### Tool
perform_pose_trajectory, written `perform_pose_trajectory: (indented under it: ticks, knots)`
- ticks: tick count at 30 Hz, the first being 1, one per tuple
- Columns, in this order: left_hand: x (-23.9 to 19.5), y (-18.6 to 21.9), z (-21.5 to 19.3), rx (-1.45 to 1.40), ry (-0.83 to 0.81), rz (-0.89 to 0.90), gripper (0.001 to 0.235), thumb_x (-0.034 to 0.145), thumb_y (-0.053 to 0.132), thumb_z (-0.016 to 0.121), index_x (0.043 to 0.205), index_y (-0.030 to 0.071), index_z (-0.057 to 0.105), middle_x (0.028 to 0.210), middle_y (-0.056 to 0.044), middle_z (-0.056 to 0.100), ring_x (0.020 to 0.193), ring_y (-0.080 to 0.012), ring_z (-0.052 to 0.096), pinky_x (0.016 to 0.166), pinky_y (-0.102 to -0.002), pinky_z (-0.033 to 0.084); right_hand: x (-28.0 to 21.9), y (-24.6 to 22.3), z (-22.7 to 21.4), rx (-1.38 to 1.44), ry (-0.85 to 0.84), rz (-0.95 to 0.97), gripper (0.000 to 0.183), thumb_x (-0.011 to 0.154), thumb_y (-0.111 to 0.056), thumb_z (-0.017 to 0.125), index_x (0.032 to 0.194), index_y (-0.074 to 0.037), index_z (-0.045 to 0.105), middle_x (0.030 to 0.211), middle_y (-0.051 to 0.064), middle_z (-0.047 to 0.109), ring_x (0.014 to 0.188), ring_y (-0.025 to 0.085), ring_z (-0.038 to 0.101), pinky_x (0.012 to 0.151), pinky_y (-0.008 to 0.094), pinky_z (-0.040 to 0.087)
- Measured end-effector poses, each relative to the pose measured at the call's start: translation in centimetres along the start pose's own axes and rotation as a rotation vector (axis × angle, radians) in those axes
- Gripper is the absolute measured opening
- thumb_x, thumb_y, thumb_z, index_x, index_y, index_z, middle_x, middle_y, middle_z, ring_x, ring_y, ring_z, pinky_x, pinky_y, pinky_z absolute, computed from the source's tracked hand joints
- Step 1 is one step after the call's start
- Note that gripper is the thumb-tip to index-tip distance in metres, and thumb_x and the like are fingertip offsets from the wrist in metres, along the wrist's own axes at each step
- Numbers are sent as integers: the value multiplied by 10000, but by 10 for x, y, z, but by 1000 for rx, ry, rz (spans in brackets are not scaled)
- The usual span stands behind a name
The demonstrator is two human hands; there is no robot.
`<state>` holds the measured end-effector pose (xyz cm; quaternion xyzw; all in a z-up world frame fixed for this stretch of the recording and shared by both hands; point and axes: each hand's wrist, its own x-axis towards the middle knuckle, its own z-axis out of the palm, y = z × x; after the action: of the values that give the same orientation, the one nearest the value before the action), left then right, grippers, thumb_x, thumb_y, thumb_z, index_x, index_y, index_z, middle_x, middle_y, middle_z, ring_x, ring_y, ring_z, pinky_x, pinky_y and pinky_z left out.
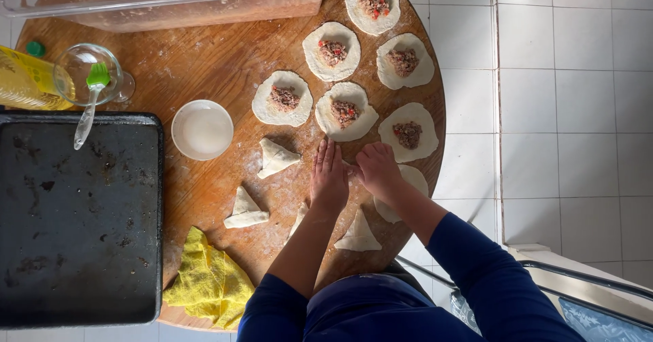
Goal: Folding and sealing meat-filled dough circles into triangular pastries on a wooden table.
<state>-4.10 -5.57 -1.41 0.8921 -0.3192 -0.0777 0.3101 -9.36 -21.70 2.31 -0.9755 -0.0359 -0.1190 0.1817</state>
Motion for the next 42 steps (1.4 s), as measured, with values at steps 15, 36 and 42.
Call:
perform_pose_trajectory:
  ticks: [15, 36, 42]
  knots:
    - [13, -2, -5, -124, 149, 14, 526, 1077, 221, 421, 1538, -30, 394, 1658, -218, 352, 1565, -381, 292, 1292, -477, 233, -28, -27, -22, -34, -41, -28, 385, 851, -51, 711, 1233, -49, 663, 1184, 128, 673, 1189, 323, 628, 1160, 519, 445]
    - [-175, -64, -231, -1149, 601, -327, 654, 1121, 417, 281, 1530, -89, 352, 1615, -304, 392, 1538, -394, 364, 1295, -502, 213, 216, -200, 108, -148, -334, -222, 778, 979, -580, 540, 1427, 56, 506, 1567, 202, 439, 1505, 313, 332, 1260, 523, 99]
    - [-169, -66, -233, -1161, 483, -242, 626, 1141, 402, 308, 1538, -81, 354, 1617, -308, 389, 1541, -396, 372, 1305, -513, 234, 228, -214, 106, -301, -545, -82, 849, 994, -619, 527, 1441, 101, 484, 1495, 244, 472, 1462, 309, 383, 1289, 512, 100]
